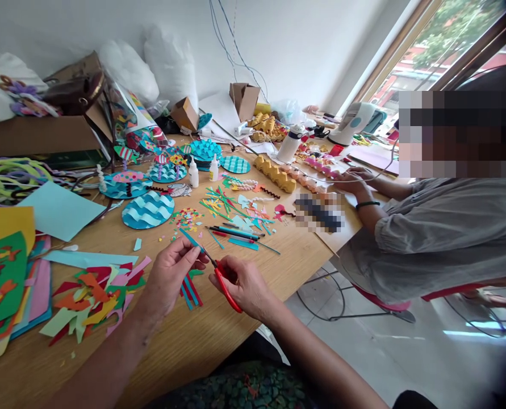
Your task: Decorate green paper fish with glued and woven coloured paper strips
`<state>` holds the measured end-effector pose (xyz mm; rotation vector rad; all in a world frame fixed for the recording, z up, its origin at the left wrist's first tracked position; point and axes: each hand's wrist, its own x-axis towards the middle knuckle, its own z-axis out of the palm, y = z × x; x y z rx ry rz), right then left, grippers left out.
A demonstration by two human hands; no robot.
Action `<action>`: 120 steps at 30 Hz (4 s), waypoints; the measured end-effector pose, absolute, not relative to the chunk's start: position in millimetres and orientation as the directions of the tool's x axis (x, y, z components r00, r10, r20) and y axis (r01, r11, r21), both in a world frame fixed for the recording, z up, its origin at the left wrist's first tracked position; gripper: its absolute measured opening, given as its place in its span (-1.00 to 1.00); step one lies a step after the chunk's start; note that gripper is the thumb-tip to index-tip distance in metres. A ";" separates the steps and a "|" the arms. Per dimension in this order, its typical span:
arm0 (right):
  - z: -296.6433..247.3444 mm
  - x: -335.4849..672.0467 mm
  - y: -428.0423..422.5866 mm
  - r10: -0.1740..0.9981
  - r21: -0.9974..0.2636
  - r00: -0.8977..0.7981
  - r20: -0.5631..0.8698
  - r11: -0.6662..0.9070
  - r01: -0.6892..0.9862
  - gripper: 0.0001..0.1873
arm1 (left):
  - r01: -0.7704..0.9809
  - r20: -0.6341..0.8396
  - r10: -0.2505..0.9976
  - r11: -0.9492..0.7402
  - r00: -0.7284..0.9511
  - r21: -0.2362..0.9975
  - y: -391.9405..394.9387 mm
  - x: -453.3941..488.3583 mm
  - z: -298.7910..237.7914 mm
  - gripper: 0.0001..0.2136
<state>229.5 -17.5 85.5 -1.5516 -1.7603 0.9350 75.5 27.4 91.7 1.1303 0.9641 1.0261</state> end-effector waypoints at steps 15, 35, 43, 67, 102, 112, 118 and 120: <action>83.3 227.7 -16.5 0.995 -0.790 -0.061 0.073 0.095 0.606 -0.71 | -0.209 -0.062 0.968 0.114 0.242 0.971 26.2 81.6 86.0 -0.86; 79.8 230.5 -19.8 0.984 -0.665 -0.069 0.163 0.161 0.729 -0.72 | -0.195 -0.095 0.956 0.152 0.278 0.969 25.9 77.5 84.2 -0.83; 85.9 231.9 -19.3 0.987 -0.666 -0.123 0.099 0.158 0.729 -0.76 | -0.174 -0.092 0.956 0.145 0.279 0.974 25.8 75.6 82.6 -0.84; 86.3 233.2 -20.3 0.987 -0.549 -0.110 0.116 0.156 0.821 -0.77 | -0.203 -0.113 0.954 0.174 0.278 0.964 22.1 81.0 87.5 -0.82; 90.0 233.7 -21.5 0.979 -0.495 -0.155 0.131 0.201 0.845 -0.77 | -0.159 -0.128 0.945 0.183 0.300 0.970 25.2 71.7 79.6 -0.79; 88.6 235.7 -21.4 0.978 -0.517 -0.177 0.111 0.209 0.830 -0.76 | -0.173 -0.148 0.931 0.215 0.333 0.961 24.8 71.3 81.3 -0.81; 88.1 236.3 -20.2 0.979 -0.478 -0.176 0.099 0.202 0.855 -0.78 | -0.192 -0.162 0.922 0.240 0.352 0.951 24.7 69.9 80.1 -0.82; 87.8 236.3 -19.6 0.979 -0.477 -0.181 0.099 0.206 0.854 -0.78 | -0.189 -0.165 0.916 0.247 0.365 0.950 24.7 69.3 80.4 -0.83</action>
